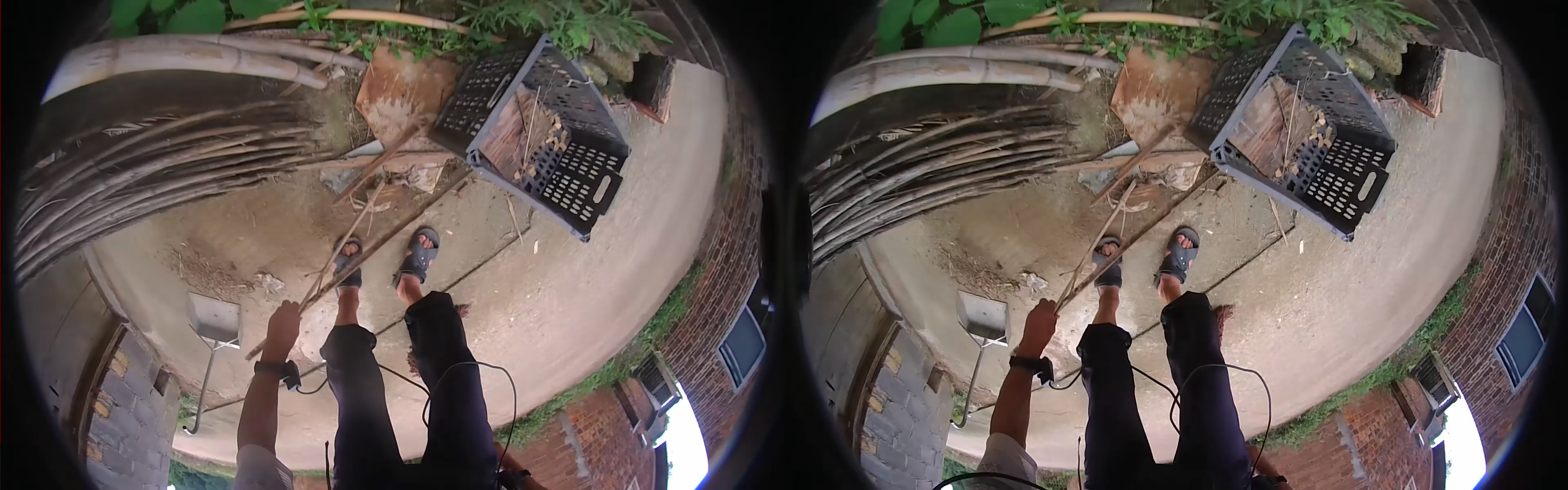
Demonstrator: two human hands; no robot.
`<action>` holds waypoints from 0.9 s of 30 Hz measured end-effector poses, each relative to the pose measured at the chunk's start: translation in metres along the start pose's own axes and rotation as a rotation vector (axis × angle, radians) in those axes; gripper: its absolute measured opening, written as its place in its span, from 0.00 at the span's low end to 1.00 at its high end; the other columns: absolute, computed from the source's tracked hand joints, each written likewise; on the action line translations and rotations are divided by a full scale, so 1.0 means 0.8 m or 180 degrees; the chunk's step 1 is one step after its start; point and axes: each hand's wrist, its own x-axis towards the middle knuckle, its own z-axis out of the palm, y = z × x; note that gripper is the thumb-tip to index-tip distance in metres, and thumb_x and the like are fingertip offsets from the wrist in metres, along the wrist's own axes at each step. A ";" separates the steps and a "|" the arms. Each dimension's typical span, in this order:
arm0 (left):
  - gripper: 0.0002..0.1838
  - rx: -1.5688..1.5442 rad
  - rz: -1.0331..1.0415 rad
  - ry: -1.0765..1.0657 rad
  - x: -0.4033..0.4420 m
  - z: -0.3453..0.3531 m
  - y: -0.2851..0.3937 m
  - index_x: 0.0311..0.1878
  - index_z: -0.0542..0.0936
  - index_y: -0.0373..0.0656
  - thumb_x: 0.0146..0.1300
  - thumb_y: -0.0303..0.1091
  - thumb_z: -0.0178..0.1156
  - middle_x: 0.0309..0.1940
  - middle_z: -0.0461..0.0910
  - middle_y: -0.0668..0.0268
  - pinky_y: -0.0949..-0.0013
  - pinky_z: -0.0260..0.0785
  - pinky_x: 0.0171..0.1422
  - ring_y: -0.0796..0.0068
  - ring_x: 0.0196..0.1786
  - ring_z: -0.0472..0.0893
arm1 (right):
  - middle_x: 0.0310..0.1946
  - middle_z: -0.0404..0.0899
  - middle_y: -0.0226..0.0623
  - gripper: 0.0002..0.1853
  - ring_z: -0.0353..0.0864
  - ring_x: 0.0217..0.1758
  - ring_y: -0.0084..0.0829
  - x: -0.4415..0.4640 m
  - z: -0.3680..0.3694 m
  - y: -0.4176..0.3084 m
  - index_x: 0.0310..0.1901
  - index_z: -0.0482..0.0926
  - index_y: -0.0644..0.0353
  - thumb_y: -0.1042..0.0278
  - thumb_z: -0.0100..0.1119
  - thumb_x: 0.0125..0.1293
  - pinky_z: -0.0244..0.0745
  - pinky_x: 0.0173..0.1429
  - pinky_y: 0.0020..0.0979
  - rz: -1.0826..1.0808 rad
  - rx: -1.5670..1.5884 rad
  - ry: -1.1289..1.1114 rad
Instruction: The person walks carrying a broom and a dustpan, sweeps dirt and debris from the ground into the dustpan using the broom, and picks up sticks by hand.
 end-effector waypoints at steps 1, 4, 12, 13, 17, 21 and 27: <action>0.12 -0.0045 0.0040 0.0060 -0.026 -0.022 0.004 0.42 0.74 0.37 0.59 0.27 0.66 0.40 0.75 0.48 0.48 0.74 0.47 0.43 0.44 0.79 | 0.69 0.70 0.52 0.34 0.67 0.75 0.38 -0.011 0.003 0.014 0.72 0.70 0.46 0.38 0.58 0.69 0.57 0.78 0.39 0.0002 -0.0071 -0.0029; 0.13 -0.0104 0.0139 0.0335 -0.092 -0.094 0.037 0.42 0.74 0.37 0.59 0.29 0.67 0.39 0.75 0.49 0.48 0.74 0.46 0.43 0.43 0.79 | 0.70 0.69 0.53 0.35 0.66 0.77 0.39 -0.033 0.010 0.069 0.72 0.69 0.45 0.37 0.58 0.70 0.56 0.80 0.39 -0.0013 -0.0330 -0.0184; 0.16 0.0106 -0.0242 0.0469 -0.229 -0.200 0.073 0.43 0.75 0.36 0.57 0.29 0.70 0.42 0.76 0.47 0.46 0.75 0.48 0.42 0.44 0.80 | 0.41 0.86 0.50 0.19 0.87 0.40 0.45 0.041 -0.004 0.134 0.57 0.79 0.56 0.56 0.55 0.70 0.79 0.44 0.40 -0.1770 -0.2349 0.0458; 0.16 0.0119 -0.0247 0.0517 -0.244 -0.206 0.079 0.43 0.75 0.36 0.57 0.29 0.70 0.42 0.76 0.47 0.46 0.75 0.48 0.42 0.44 0.80 | 0.41 0.86 0.50 0.19 0.87 0.40 0.45 0.032 -0.006 0.126 0.57 0.79 0.56 0.56 0.55 0.70 0.79 0.44 0.40 -0.1816 -0.2367 0.0470; 0.15 -0.0590 0.0144 0.1210 -0.289 -0.255 0.133 0.43 0.75 0.35 0.59 0.30 0.70 0.38 0.77 0.49 0.51 0.75 0.40 0.42 0.38 0.79 | 0.37 0.88 0.43 0.22 0.87 0.35 0.36 -0.011 -0.003 0.066 0.52 0.83 0.56 0.47 0.54 0.72 0.79 0.41 0.37 -0.0661 -0.0606 0.0723; 0.12 -0.1963 0.0438 0.1507 -0.248 -0.339 0.237 0.46 0.76 0.37 0.64 0.29 0.68 0.33 0.80 0.57 0.64 0.77 0.36 0.65 0.37 0.84 | 0.27 0.85 0.34 0.23 0.83 0.28 0.26 -0.035 -0.021 0.042 0.40 0.87 0.60 0.44 0.57 0.70 0.77 0.34 0.34 0.0004 0.0764 0.0619; 0.14 -0.2885 0.0936 0.1798 -0.161 -0.523 0.367 0.55 0.79 0.37 0.71 0.34 0.64 0.44 0.84 0.64 0.72 0.78 0.50 0.76 0.44 0.82 | 0.22 0.80 0.34 0.14 0.81 0.21 0.27 -0.098 -0.046 0.005 0.36 0.82 0.65 0.59 0.68 0.65 0.76 0.26 0.30 -0.0511 0.0542 0.0879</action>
